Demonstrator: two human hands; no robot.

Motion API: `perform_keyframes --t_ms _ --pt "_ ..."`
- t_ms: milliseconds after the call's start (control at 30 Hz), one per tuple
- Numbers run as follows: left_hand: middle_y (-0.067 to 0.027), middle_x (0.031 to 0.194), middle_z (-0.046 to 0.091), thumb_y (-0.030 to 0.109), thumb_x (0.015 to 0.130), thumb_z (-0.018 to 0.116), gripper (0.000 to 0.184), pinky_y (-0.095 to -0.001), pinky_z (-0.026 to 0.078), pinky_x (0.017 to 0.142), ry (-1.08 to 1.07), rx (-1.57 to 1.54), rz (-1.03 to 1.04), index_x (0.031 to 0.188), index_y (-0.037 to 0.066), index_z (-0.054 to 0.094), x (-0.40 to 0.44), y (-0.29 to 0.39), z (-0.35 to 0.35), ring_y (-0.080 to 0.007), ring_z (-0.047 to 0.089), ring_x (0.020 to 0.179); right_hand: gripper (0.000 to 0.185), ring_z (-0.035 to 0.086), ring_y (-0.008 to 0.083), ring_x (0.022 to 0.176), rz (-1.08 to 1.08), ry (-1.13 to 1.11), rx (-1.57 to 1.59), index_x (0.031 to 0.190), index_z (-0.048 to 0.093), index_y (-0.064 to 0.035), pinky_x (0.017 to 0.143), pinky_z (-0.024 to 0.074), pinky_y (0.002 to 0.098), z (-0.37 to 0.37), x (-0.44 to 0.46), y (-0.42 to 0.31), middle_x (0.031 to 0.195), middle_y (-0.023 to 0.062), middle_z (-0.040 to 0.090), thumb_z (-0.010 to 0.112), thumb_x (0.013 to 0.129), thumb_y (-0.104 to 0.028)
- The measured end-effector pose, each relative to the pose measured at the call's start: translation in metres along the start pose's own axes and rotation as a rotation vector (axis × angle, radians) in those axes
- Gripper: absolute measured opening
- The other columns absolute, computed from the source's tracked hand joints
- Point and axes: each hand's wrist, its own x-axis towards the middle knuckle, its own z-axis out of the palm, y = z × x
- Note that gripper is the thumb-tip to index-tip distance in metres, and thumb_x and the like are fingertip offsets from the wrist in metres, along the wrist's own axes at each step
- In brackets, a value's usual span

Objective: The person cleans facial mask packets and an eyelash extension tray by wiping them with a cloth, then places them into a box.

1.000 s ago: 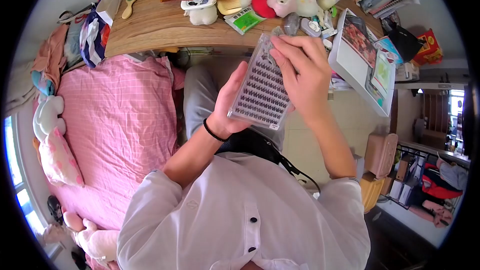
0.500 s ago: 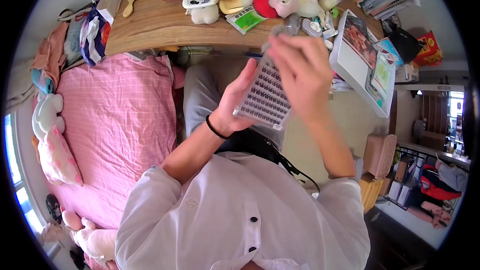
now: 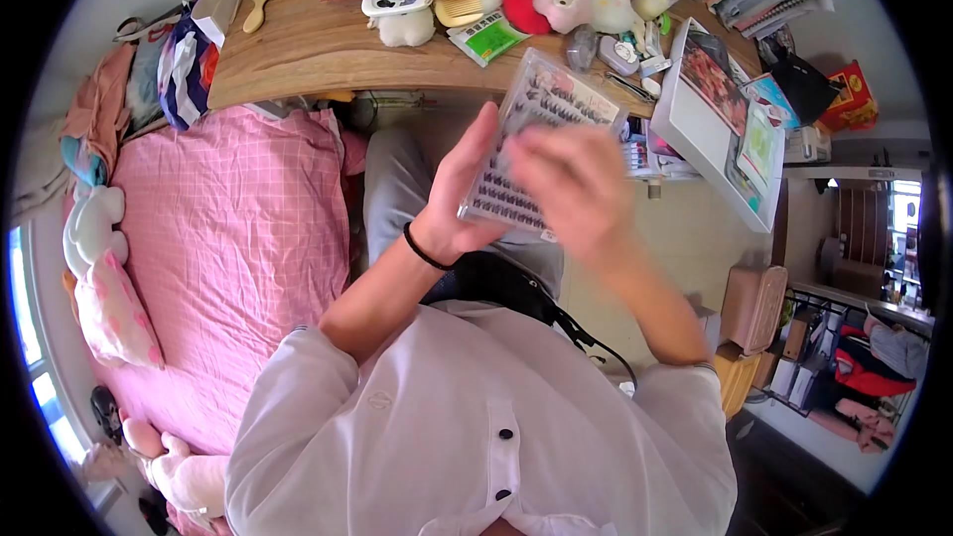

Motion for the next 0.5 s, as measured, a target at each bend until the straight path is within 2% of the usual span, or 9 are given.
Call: perform_keyframes --t_ms 33,100,133,233,267,300,367,400,500 --pt "-0.0173 0.139 0.059 0.059 0.103 0.039 0.067 -0.0506 0.041 0.111 0.0 -0.002 -0.001 0.143 0.007 0.053 0.003 -0.004 0.009 -0.0351 0.058 0.126 0.026 0.063 0.0236 0.09 0.001 -0.001 -0.001 0.102 0.075 -0.0059 0.075 0.0522 0.0361 -0.003 0.008 0.013 0.101 0.0047 0.068 0.075 0.076 -0.009" --pt "-0.0103 0.13 0.064 0.057 0.103 0.044 0.059 -0.047 0.052 0.1 0.347 0.237 0.032 0.137 0.01 0.056 0.007 -0.015 0.028 -0.0273 0.064 0.116 0.026 0.062 0.024 0.088 0.179 0.072 -0.087 0.1 0.075 -0.0058 0.074 0.052 0.0368 -0.004 0.018 0.031 0.098 0.005 0.067 0.076 0.075 -0.008" --pt "-0.0092 0.128 0.065 0.058 0.102 0.044 0.059 -0.0478 0.052 0.1 0.39 0.267 0.043 0.136 0.012 0.057 0.009 -0.015 0.03 -0.0266 0.065 0.115 0.026 0.062 0.024 0.088 0.186 0.073 -0.085 0.1 0.075 -0.0058 0.074 0.052 0.0368 -0.003 0.017 0.03 0.098 0.005 0.067 0.076 0.075 -0.008" --pt "-0.0099 0.127 0.066 0.061 0.101 0.044 0.062 -0.0477 0.051 0.1 0.415 0.187 0.093 0.136 0.011 0.057 0.005 -0.005 0.024 -0.0264 0.065 0.115 0.025 0.061 0.0247 0.087 0.066 0.002 -0.031 0.101 0.074 -0.0048 0.075 0.0511 0.0374 0.003 0.013 0.023 0.099 0.0055 0.066 0.073 0.076 -0.008" --pt "-0.0125 0.128 0.065 0.062 0.101 0.044 0.065 -0.0466 0.051 0.1 0.236 0.153 0.074 0.138 0.009 0.056 0.003 0.001 0.016 -0.0266 0.065 0.115 0.025 0.061 0.0248 0.088 0.027 -0.045 0.07 0.102 0.073 -0.0042 0.076 0.0507 0.0376 0.008 0.005 0.006 0.101 0.0055 0.066 0.072 0.077 -0.009" --pt "-0.0125 0.128 0.065 0.062 0.101 0.044 0.065 -0.0466 0.051 0.1 0.236 0.154 0.076 0.138 0.009 0.056 0.003 0.002 0.017 -0.0266 0.065 0.115 0.026 0.061 0.025 0.089 -0.015 -0.091 0.173 0.103 0.073 -0.0036 0.077 0.0503 0.0378 0.012 0.0 -0.007 0.103 0.0055 0.065 0.07 0.078 -0.01" --pt "-0.0212 0.144 0.054 0.061 0.103 0.036 0.072 -0.0513 0.041 0.111 0.194 0.286 0.174 0.151 0.007 0.042 0.003 0.003 0.023 -0.0381 0.055 0.129 0.028 0.061 0.0249 0.09 -0.037 -0.092 0.196 0.105 0.072 -0.0032 0.078 0.0501 0.038 0.016 -0.006 -0.021 0.105 0.0054 0.065 0.069 0.078 -0.011" --pt "-0.027 0.147 0.047 0.058 0.103 0.036 0.073 -0.0543 0.04 0.112 0.353 0.495 0.213 0.155 0.006 0.034 0.003 -0.003 0.036 -0.0454 0.049 0.133 0.03 0.061 0.0249 0.091 -0.052 -0.098 0.217 0.107 0.072 -0.0029 0.08 0.05 0.0381 0.017 -0.008 -0.024 0.107 0.0053 0.065 0.068 0.079 -0.011" --pt "-0.033 0.15 0.04 0.055 0.102 0.038 0.075 -0.0575 0.037 0.112 0.24 0.572 0.23 0.156 0.004 0.03 0.005 -0.005 0.047 -0.0523 0.044 0.135 0.034 0.061 0.0249 0.092 -0.084 -0.085 0.206 0.109 0.072 -0.0029 0.08 0.051 0.0381 0.009 -0.013 -0.019 0.108 0.0055 0.065 0.072 0.076 -0.009"
